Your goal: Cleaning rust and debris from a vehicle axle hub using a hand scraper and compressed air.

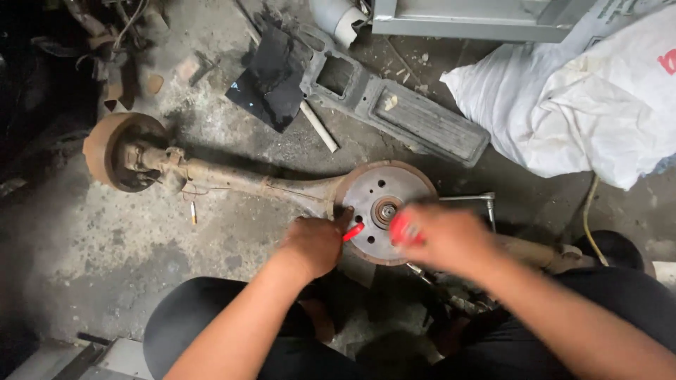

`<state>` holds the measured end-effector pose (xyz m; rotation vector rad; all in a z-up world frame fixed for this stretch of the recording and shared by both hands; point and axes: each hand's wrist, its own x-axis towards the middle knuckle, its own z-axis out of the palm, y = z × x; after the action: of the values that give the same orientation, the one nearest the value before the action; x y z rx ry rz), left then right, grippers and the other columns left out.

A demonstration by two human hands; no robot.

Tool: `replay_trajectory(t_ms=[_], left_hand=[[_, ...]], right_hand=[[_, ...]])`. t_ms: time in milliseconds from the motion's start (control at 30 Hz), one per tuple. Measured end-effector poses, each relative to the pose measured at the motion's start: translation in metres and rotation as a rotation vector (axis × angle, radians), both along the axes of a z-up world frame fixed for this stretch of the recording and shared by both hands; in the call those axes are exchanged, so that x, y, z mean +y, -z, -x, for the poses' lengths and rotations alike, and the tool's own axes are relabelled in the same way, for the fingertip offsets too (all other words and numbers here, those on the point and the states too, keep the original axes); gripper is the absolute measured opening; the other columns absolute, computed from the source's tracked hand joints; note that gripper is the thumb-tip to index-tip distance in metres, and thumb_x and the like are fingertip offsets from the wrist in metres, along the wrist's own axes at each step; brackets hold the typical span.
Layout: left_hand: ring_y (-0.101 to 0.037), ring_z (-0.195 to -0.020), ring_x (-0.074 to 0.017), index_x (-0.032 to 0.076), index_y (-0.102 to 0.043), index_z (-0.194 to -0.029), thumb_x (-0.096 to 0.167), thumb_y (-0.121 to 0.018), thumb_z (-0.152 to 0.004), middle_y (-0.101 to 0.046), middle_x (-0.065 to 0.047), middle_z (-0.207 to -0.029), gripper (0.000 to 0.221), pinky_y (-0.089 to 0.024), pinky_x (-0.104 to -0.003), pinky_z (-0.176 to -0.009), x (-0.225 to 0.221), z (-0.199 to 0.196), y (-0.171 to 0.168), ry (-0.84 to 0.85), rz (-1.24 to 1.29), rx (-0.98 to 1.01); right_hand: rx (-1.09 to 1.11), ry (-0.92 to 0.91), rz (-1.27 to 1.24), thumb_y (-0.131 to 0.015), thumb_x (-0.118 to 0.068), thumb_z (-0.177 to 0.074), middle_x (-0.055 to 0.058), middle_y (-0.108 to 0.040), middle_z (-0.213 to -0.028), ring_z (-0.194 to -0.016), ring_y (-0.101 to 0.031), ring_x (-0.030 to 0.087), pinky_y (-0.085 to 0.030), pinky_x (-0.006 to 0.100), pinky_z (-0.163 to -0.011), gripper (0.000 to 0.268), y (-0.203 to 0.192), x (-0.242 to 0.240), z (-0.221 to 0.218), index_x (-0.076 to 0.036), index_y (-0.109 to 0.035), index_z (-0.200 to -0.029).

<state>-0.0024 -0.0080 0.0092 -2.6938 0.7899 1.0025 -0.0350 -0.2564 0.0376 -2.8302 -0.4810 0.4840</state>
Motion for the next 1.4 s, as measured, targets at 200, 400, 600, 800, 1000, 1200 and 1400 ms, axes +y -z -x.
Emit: replay_trajectory(t_ms=[200,400,600,800,1000,1200,1400], left_hand=[[-0.073,-0.105,-0.0323,0.018,-0.036,-0.158,0.017,-0.04,-0.097,-0.075,-0.012,-0.112,0.062,-0.057,-0.055,-0.086,-0.007,0.017,-0.021,0.031,0.024,0.052],[-0.066,-0.086,-0.0271,0.017,0.005,-0.17,0.014,-0.048,-0.098,-0.072,-0.002,-0.102,0.089,-0.035,-0.045,-0.106,-0.043,0.032,-0.041,0.283,-0.189,0.319],[-0.064,-0.109,-0.0367,0.028,0.007,-0.17,0.01,-0.056,-0.099,-0.064,-0.018,-0.13,0.096,-0.05,-0.04,-0.086,-0.049,0.03,-0.027,0.131,-0.184,0.424],[-0.072,-0.11,-0.0324,0.013,-0.057,-0.123,0.074,-0.069,-0.086,-0.068,-0.01,-0.123,0.073,-0.06,-0.042,-0.088,-0.065,0.048,0.02,-1.316,0.137,0.328],[-0.039,-0.134,-0.0438,0.032,-0.031,-0.159,0.008,-0.044,-0.103,-0.035,-0.019,-0.156,0.062,-0.048,-0.049,-0.102,-0.065,0.055,0.035,-0.249,-0.094,0.386],[-0.037,-0.135,-0.0409,0.04,-0.003,-0.167,0.016,-0.043,-0.105,-0.026,-0.033,-0.157,0.078,-0.048,-0.045,-0.1,-0.063,0.047,-0.013,-0.322,-0.101,0.494],[-0.048,-0.121,-0.0476,0.053,-0.003,-0.164,0.034,-0.029,-0.106,-0.024,-0.03,-0.145,0.066,-0.048,-0.046,-0.098,-0.06,0.043,-0.01,-0.449,-0.139,0.622]], right_hand=[[-0.391,0.038,0.132,-0.07,-0.06,-0.076,0.004,-0.07,-0.092,-0.085,-0.073,0.029,-0.061,0.043,-0.068,0.057,0.027,-0.022,-0.019,-0.025,-0.061,-0.119],[0.141,0.159,0.199,-0.049,-0.064,-0.091,-0.003,-0.068,-0.113,-0.081,-0.07,0.02,-0.054,0.034,-0.053,0.051,-0.031,-0.002,-0.047,-0.033,-0.055,-0.131],[0.023,-0.024,0.145,-0.049,-0.06,-0.093,0.007,-0.062,-0.112,-0.068,-0.065,0.017,-0.047,0.028,-0.034,0.066,-0.002,0.019,-0.036,-0.022,-0.043,-0.146],[-0.077,0.09,0.196,-0.044,-0.067,-0.094,0.008,-0.065,-0.107,-0.061,-0.067,0.02,-0.054,0.029,-0.038,0.074,-0.004,-0.006,-0.072,-0.021,-0.04,-0.151],[-0.146,-0.219,0.04,-0.055,-0.068,-0.089,0.016,-0.062,-0.119,-0.081,-0.068,0.033,-0.053,0.042,-0.034,0.07,0.022,0.051,-0.036,-0.021,-0.051,-0.14],[-0.063,0.148,0.119,-0.041,-0.068,-0.095,0.014,-0.064,-0.119,-0.064,-0.069,0.027,-0.053,0.037,-0.044,0.068,-0.009,0.018,-0.099,-0.022,-0.047,-0.144],[-0.085,-0.026,-0.002,-0.049,-0.064,-0.094,0.008,-0.064,-0.108,-0.078,-0.065,0.024,-0.048,0.036,-0.039,0.066,0.005,0.053,-0.075,-0.016,-0.05,-0.139]])
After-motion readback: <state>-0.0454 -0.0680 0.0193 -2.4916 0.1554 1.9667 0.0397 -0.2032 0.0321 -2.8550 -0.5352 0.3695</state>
